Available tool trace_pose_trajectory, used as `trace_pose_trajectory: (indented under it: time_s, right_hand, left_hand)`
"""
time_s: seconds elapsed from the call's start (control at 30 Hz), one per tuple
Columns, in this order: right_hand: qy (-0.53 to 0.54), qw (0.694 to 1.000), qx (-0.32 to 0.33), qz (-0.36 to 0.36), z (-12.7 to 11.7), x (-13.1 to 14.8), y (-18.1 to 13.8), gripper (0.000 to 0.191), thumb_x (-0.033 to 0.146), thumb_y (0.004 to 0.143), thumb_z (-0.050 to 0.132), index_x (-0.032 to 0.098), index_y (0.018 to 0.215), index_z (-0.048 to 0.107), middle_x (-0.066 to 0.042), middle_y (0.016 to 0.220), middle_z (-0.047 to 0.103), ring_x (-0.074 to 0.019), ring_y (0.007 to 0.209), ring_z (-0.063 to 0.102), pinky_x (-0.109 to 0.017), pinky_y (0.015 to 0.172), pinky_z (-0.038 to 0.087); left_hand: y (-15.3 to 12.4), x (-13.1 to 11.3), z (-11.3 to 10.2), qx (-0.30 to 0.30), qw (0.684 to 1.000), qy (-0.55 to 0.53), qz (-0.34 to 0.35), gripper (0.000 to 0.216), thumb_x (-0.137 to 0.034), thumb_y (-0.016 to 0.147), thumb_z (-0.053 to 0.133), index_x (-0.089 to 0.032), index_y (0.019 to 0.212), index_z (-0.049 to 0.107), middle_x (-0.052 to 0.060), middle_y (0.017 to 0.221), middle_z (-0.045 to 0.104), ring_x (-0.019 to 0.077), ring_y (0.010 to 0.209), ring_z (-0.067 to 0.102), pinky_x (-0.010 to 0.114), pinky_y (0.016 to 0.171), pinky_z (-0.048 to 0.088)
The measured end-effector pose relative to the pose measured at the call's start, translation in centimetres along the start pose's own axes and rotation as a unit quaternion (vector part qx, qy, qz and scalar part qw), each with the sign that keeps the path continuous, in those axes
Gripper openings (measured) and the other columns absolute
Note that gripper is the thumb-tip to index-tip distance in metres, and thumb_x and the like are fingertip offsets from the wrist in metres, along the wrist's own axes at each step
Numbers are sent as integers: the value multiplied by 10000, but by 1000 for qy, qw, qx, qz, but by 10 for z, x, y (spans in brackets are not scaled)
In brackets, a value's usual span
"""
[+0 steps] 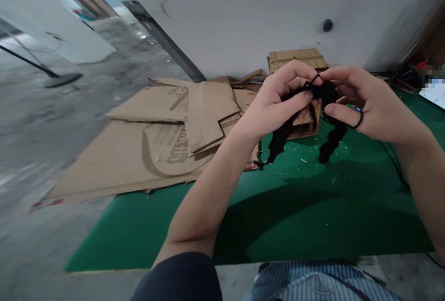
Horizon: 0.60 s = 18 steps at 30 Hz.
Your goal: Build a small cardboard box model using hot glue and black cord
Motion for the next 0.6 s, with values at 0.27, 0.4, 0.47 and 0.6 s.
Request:
trace_pose_trajectory:
  time_s: [0.27, 0.4, 0.47, 0.6]
  right_hand:
    - [-269, 950, 144, 71, -55, -14, -9, 493, 704, 908, 674, 294, 1166, 766, -50, 975, 786, -274, 789, 721, -423, 662, 557]
    - [-149, 983, 54, 88, -67, -9, -13, 480, 691, 886, 718, 338, 1206, 771, -30, 855, 782, -220, 672, 702, -361, 540, 519]
    - [-56, 994, -43, 78, -62, -3, -13, 337, 553, 939, 736, 344, 1201, 767, -17, 851, 771, -181, 650, 685, -341, 554, 545]
    - [61, 983, -173, 10, -29, 7, -7, 356, 331, 982, 723, 326, 1332, 662, -27, 1156, 757, -188, 1007, 742, -362, 869, 636]
  left_hand:
    - [-1, 6, -12, 3, 993, 108, 36, 157, -225, 1043, 539, -275, 1163, 629, 13, 1061, 700, 136, 714, 767, 316, 612, 671]
    - [-1, 7, -11, 3, 988, 146, 46, 380, -176, 997, 562, -337, 1333, 636, 7, 1180, 728, 160, 805, 794, 325, 661, 688]
    - [0, 5, -10, 21, 995, 100, 23, 513, -176, 980, 542, -364, 1455, 583, 4, 1252, 731, 169, 859, 799, 309, 669, 691]
    - [-1, 3, -9, 65, 998, -6, -24, 609, -180, 979, 507, -354, 1563, 500, 12, 1358, 714, 176, 956, 799, 279, 695, 692]
Point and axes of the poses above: each hand's wrist, its own y-axis towards the middle knuckle, its own z-axis out of the palm, x = y × z, the point moved 1 cm from there along y, towards the middle knuckle
